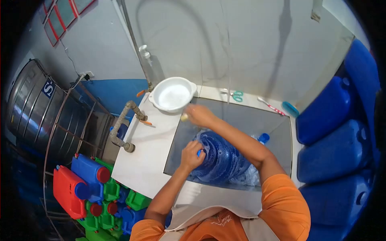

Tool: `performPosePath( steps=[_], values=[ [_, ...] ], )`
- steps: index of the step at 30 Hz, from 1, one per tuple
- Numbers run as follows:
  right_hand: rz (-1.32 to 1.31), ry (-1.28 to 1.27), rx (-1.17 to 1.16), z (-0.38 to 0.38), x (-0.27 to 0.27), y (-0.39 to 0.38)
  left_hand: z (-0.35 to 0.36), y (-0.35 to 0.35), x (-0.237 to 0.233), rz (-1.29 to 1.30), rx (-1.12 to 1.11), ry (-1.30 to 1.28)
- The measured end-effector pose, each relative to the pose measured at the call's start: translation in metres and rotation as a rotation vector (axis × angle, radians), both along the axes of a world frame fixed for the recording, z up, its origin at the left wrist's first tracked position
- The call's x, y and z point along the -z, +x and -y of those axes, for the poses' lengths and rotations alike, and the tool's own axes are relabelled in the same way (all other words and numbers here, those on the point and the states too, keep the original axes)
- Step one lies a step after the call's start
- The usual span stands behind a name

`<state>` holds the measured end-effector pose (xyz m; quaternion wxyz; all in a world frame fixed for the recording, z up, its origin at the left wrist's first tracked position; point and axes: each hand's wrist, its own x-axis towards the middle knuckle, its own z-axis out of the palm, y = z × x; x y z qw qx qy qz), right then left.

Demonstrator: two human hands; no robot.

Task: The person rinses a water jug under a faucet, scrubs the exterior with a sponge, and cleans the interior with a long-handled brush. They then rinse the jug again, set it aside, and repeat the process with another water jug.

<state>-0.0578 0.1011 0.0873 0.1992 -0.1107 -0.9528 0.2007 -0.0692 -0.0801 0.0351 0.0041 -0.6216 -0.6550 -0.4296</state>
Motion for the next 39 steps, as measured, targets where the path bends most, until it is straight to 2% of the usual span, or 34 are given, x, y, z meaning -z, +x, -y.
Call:
performPosePath(
  steps=[1,3,4,6,8,10,12,13,15,16,17,18,19,20,21,22,23,24,25,27,28,30,31,33,34,36,37,39],
  values=[
    [-0.159,0.005,0.018,-0.003,-0.020,-0.022,-0.005,-0.004,-0.001,-0.001,-0.007,0.014],
    [-0.021,0.076,0.005,-0.022,-0.043,-0.062,-0.007,0.000,0.004,0.060,-0.144,-0.014],
    [-0.009,0.075,0.009,-0.031,-0.033,-0.065,-0.011,0.001,0.003,0.109,-0.198,-0.051],
    [0.086,-0.057,0.180,-0.047,-0.012,-0.077,-0.017,-0.004,0.009,0.152,-0.267,-0.073],
    [0.280,-0.130,0.245,-0.064,-0.027,-0.033,-0.020,-0.012,0.011,0.197,-0.339,-0.094],
    [0.519,0.131,0.052,-0.097,-0.023,0.028,-0.026,-0.016,0.009,0.214,-0.380,-0.188],
    [0.536,0.200,-0.131,-0.115,-0.033,0.073,-0.046,-0.020,0.008,0.178,-0.297,-0.148],
    [0.549,0.196,-0.122,-0.110,-0.040,0.081,-0.061,-0.022,0.005,0.132,-0.222,-0.099],
    [0.282,-1.036,0.514,-0.100,-0.056,0.088,-0.092,-0.025,-0.007,0.076,-0.031,-0.091],
    [0.302,-1.062,0.531,-0.104,-0.062,0.084,-0.107,-0.024,-0.012,0.076,-0.021,-0.086],
    [0.296,-1.059,0.540,-0.108,-0.070,0.085,-0.123,-0.018,-0.015,0.035,-0.172,-0.060],
    [0.415,-0.399,0.156,-0.113,-0.078,0.085,-0.137,-0.012,-0.016,-0.007,-0.323,-0.033],
    [0.495,0.270,-0.222,-0.119,-0.084,0.087,-0.149,-0.004,-0.017,-0.008,-0.314,-0.028],
    [0.390,0.150,-0.317,-0.122,-0.085,0.088,-0.160,0.006,-0.017,0.156,-0.431,-0.072],
    [0.391,0.152,-0.309,-0.124,-0.084,0.086,-0.167,0.010,-0.016,0.322,-0.547,-0.118],
    [0.447,-0.428,0.042,-0.116,-0.091,0.080,-0.172,0.010,-0.012,0.325,-0.541,-0.116],
    [0.466,-0.999,0.405,-0.110,-0.100,0.076,-0.177,0.007,-0.011,0.366,-0.349,-0.077],
    [0.522,-0.939,0.368,-0.106,-0.108,0.076,-0.179,0.005,-0.008,0.404,-0.161,-0.041],
    [0.525,-0.940,0.368,-0.105,-0.111,0.077,-0.181,0.003,-0.008,0.406,-0.162,-0.042],
    [0.461,-0.994,0.422,-0.102,-0.116,0.078,-0.185,-0.003,-0.011,0.393,0.250,-0.039],
    [0.462,-0.998,0.424,-0.102,-0.118,0.080,-0.182,-0.004,-0.015,0.395,0.251,-0.042],
    [0.578,-0.413,-0.015,-0.102,-0.123,0.086,-0.178,-0.005,-0.024,0.826,0.380,-0.218],
    [0.581,-0.414,-0.014,-0.102,-0.121,0.084,-0.181,-0.003,-0.021,0.830,0.380,-0.218],
    [0.461,-0.932,0.407,-0.101,-0.115,0.075,-0.187,0.000,-0.017,0.983,-0.090,-0.340],
    [0.460,-0.937,0.406,-0.102,-0.115,0.074,-0.192,-0.003,-0.008,0.981,-0.091,-0.345],
    [0.428,-0.920,0.422,-0.103,-0.116,0.075,-0.203,-0.009,0.012,1.409,0.094,-0.277],
    [0.429,-0.919,0.421,-0.101,-0.117,0.075,-0.201,-0.008,0.010,1.409,0.093,-0.275],
    [0.412,-0.929,0.458,-0.098,-0.121,0.075,-0.196,-0.008,0.007,1.383,0.276,-0.296]
  ],
)
